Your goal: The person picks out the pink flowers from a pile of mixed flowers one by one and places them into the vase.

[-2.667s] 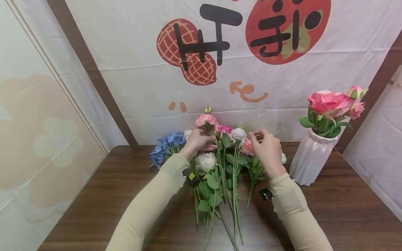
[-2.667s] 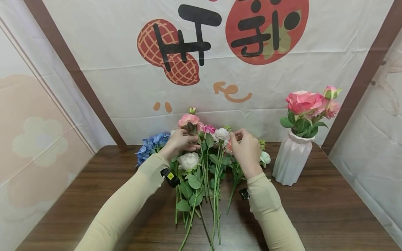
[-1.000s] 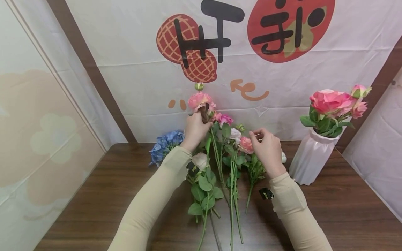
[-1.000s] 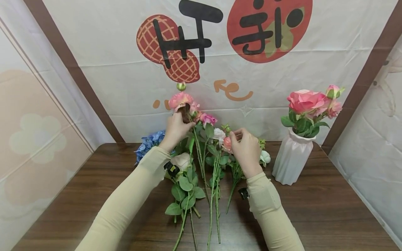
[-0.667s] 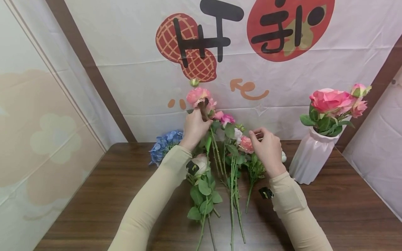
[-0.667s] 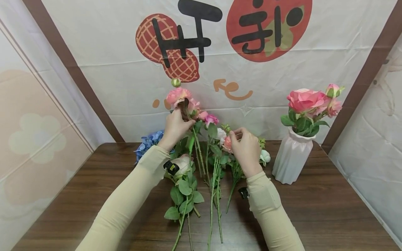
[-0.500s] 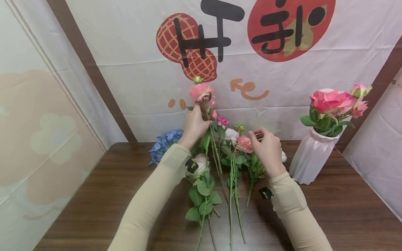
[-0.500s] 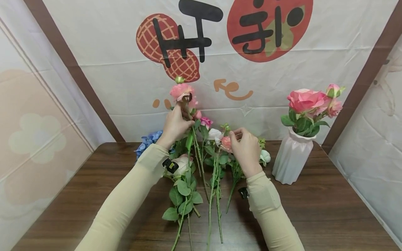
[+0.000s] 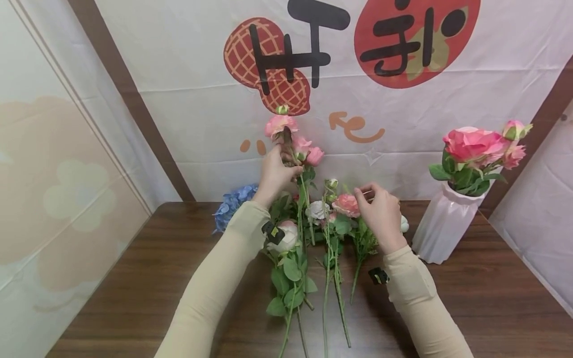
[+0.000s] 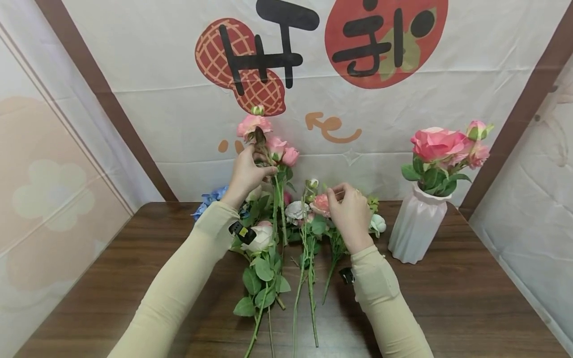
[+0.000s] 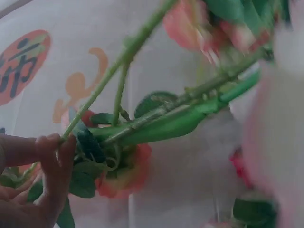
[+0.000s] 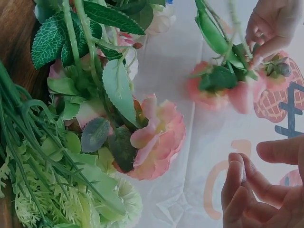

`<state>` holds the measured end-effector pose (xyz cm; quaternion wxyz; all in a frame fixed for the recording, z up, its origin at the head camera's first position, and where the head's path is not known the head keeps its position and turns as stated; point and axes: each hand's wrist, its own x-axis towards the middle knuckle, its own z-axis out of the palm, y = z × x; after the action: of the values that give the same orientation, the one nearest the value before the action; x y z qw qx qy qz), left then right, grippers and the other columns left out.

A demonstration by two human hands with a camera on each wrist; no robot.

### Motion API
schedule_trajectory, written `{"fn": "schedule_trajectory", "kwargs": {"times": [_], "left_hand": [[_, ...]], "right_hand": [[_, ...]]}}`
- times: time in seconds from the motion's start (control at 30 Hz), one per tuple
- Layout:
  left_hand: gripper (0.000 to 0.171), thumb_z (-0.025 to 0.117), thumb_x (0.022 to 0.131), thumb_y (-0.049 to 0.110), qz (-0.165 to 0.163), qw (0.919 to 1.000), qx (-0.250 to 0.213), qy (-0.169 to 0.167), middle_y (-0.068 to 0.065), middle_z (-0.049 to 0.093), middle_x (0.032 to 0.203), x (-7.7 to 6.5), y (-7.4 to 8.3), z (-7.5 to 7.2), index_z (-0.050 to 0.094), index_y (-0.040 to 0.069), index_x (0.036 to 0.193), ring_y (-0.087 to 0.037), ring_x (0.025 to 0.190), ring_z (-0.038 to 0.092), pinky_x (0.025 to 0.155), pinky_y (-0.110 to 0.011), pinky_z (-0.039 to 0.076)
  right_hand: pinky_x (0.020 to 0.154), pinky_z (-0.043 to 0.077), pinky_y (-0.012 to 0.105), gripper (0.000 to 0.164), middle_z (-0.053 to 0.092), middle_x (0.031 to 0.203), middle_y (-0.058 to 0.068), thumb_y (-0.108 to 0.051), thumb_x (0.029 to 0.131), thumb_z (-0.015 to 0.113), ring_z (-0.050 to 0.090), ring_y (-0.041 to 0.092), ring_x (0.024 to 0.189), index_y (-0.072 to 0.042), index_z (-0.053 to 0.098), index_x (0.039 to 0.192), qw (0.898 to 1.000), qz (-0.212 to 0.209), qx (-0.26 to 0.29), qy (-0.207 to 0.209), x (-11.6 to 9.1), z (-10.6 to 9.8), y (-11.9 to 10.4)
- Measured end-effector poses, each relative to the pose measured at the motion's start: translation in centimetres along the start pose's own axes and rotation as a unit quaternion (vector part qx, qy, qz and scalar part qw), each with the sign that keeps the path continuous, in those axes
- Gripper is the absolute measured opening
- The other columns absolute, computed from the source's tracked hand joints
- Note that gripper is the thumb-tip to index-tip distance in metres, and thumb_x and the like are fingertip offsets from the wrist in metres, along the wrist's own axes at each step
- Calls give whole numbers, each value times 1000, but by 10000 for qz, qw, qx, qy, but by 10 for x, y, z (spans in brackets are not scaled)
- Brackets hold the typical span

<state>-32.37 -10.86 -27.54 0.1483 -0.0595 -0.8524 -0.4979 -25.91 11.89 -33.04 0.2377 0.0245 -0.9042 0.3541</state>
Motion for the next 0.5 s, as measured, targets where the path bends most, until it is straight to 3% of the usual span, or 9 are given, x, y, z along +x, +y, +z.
{"fn": "schedule_trajectory", "kwargs": {"times": [0.13,0.27,0.37,0.5], "left_hand": [[44,71,82,6,-116,9988,-469,49,-9,61,103,0,3,-1,47,9,120,-20,54,61,52,-31,54],[45,67,84,-1,-263,9908,-1322,-100,-13,64,106,1,6,-1,48,9,123,-23,67,68,58,-33,57],[44,63,85,-7,-534,9747,-2151,-304,-20,66,107,1,6,-1,49,6,124,-26,76,70,64,-34,58],[46,58,86,-13,-929,9524,-2870,-439,-27,64,111,3,4,-2,45,1,128,-26,77,71,71,-32,58]], "right_hand": [[47,43,30,33,70,85,10,-40,95,53,64,24,68,-10,66,98,10000,30,-54,1,0,2,1],[45,42,29,34,70,86,10,-42,95,53,65,24,68,-11,67,99,10000,68,-61,8,1,3,1],[44,42,29,34,70,86,10,-42,94,53,65,23,67,-11,67,99,9999,110,-43,-3,1,3,1],[44,42,29,34,70,85,10,-42,94,53,65,24,66,-11,67,98,9999,107,-42,-2,2,3,1]]}}
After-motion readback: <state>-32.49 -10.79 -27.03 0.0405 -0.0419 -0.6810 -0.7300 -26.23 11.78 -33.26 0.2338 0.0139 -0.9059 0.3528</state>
